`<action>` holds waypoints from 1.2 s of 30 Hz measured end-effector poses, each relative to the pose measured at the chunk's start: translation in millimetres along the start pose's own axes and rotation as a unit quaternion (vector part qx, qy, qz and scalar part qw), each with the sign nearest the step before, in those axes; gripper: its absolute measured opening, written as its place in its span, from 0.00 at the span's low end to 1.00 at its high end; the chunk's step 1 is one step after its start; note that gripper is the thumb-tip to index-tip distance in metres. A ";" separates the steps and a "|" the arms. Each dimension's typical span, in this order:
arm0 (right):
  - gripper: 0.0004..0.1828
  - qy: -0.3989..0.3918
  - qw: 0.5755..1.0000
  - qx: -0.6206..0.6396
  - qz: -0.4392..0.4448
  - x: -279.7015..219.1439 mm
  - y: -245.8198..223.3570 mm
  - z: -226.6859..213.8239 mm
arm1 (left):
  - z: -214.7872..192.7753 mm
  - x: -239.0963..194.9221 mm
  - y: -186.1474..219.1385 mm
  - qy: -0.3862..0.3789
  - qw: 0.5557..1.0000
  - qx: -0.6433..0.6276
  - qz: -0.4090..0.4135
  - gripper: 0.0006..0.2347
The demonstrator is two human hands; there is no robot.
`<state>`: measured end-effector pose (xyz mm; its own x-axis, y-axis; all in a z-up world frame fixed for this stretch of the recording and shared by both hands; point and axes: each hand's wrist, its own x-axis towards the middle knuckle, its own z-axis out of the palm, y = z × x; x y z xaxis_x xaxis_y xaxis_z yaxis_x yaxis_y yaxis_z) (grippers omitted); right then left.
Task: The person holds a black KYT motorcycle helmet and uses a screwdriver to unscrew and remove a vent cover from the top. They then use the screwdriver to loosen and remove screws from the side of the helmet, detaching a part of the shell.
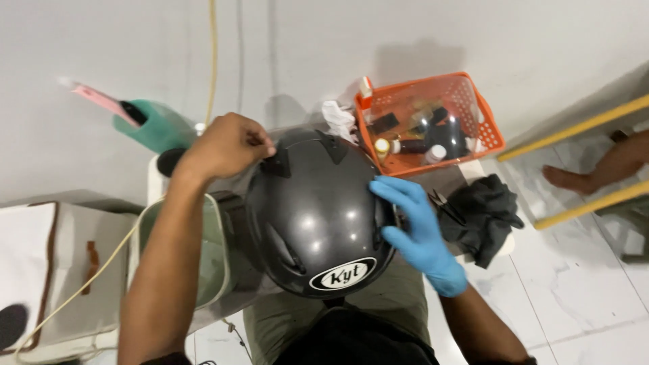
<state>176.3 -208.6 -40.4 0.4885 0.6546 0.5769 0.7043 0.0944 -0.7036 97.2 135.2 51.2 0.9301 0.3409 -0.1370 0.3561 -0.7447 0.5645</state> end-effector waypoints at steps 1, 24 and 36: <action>0.36 0.007 0.999 0.035 0.027 -4.3 4.9 -7.3 | 0.9 -0.1 0.6 0.001 1.000 -0.002 0.003 0.09; 0.12 0.586 0.698 0.190 0.366 -194.9 148.9 -194.6 | -10.2 -8.7 7.8 -0.057 0.995 -0.075 -0.028 0.03; 0.16 0.607 0.625 0.252 0.421 -164.7 124.8 -167.8 | -0.2 -2.6 -2.2 -0.022 0.997 -0.073 -0.006 0.03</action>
<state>270.2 -430.5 -153.6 0.8225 -0.3917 -0.4125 -0.1685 0.5250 -0.8343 93.9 136.1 50.4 0.9301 0.3212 -0.1780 0.3531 -0.6488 0.6740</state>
